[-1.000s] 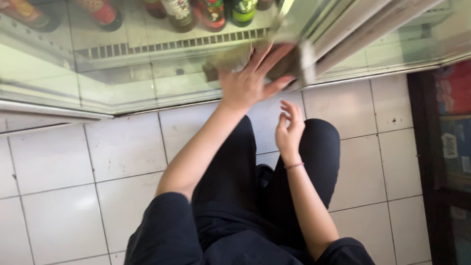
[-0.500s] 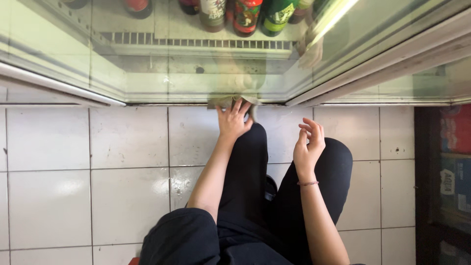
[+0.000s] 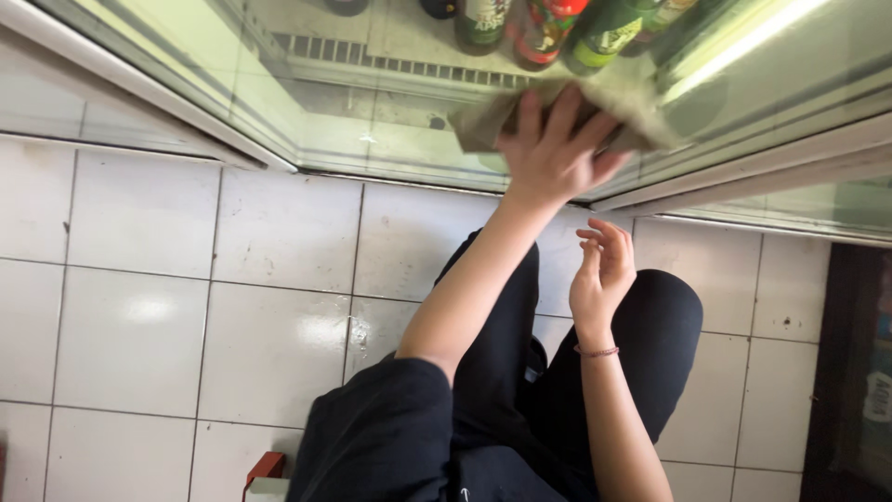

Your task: The person cleans the glass door of a commercial refrigerator in a store. They spray a cleaning solution onto the glass and wipe it down with a cloth, covering the upper and lower sections of the door.

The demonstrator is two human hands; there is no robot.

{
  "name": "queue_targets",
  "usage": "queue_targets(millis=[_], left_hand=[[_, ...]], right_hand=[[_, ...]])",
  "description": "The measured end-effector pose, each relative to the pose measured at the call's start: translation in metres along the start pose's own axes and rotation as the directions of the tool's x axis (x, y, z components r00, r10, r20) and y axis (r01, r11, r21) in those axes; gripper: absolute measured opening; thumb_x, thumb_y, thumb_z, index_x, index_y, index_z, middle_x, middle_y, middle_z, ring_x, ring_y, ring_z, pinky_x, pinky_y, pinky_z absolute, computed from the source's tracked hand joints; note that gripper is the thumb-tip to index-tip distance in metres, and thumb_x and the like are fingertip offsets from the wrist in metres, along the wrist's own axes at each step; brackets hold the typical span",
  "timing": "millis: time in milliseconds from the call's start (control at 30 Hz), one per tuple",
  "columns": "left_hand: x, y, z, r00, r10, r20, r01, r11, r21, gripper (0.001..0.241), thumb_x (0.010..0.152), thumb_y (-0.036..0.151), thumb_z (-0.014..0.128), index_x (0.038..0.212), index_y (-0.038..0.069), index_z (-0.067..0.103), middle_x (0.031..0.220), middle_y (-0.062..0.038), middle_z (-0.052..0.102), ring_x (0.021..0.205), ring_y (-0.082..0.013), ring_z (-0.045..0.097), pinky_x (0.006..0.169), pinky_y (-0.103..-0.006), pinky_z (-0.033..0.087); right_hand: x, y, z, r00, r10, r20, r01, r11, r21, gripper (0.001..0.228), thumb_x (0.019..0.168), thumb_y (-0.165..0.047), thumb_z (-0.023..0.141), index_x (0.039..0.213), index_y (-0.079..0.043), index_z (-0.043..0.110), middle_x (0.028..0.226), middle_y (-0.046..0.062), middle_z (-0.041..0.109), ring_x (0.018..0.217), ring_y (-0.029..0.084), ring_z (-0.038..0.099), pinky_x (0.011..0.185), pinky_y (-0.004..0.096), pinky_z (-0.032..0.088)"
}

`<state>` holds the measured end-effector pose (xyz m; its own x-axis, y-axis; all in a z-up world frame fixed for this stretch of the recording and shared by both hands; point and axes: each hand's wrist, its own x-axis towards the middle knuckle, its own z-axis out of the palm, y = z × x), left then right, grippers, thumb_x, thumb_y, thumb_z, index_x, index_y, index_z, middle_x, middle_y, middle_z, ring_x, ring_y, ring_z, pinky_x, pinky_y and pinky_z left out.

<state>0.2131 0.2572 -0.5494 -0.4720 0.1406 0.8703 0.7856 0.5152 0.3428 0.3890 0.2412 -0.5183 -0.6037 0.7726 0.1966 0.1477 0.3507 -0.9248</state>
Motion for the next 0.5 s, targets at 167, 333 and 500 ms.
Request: queue_targets(millis=[167, 333, 500], left_hand=[[-0.158, -0.093, -0.03, 0.896, -0.102, 0.432, 0.094, 0.995, 0.04, 0.03, 0.085, 0.043, 0.079, 0.106, 0.022, 0.073, 0.127, -0.008, 0.055, 0.12, -0.0366, 0.056, 0.088, -0.0627, 0.05], [-0.184, -0.145, -0.059, 0.868, -0.152, 0.473, 0.05, 0.974, 0.22, 0.042, 0.087, 0.05, 0.072, 0.121, 0.026, 0.072, 0.153, -0.013, 0.037, 0.138, -0.0446, 0.042, 0.103, -0.0832, 0.032], [-0.029, -0.135, -0.051, 0.997, 0.065, 0.03, -0.067, 0.996, 0.057, 0.058, 0.101, 0.071, 0.049, 0.135, 0.027, 0.065, 0.171, -0.016, 0.01, 0.155, -0.0542, 0.004, 0.121, -0.0764, -0.004]], right_hand=[[-0.007, -0.004, 0.01, 0.999, -0.023, 0.023, 0.023, 1.0, 0.022, 0.021, 0.103, 0.008, 0.05, 0.12, 0.005, 0.061, 0.121, 0.012, 0.063, 0.105, 0.02, 0.071, 0.087, 0.029, 0.056], [-0.019, -0.013, 0.031, 0.993, -0.029, 0.117, 0.034, 0.999, -0.042, 0.024, 0.099, 0.009, 0.051, 0.118, 0.005, 0.064, 0.117, 0.013, 0.063, 0.103, 0.02, 0.072, 0.085, 0.029, 0.056], [-0.024, -0.031, 0.057, 0.984, -0.028, 0.173, 0.037, 0.998, -0.047, 0.021, 0.1, 0.007, 0.053, 0.116, 0.004, 0.065, 0.118, 0.013, 0.065, 0.1, 0.02, 0.073, 0.084, 0.029, 0.056]])
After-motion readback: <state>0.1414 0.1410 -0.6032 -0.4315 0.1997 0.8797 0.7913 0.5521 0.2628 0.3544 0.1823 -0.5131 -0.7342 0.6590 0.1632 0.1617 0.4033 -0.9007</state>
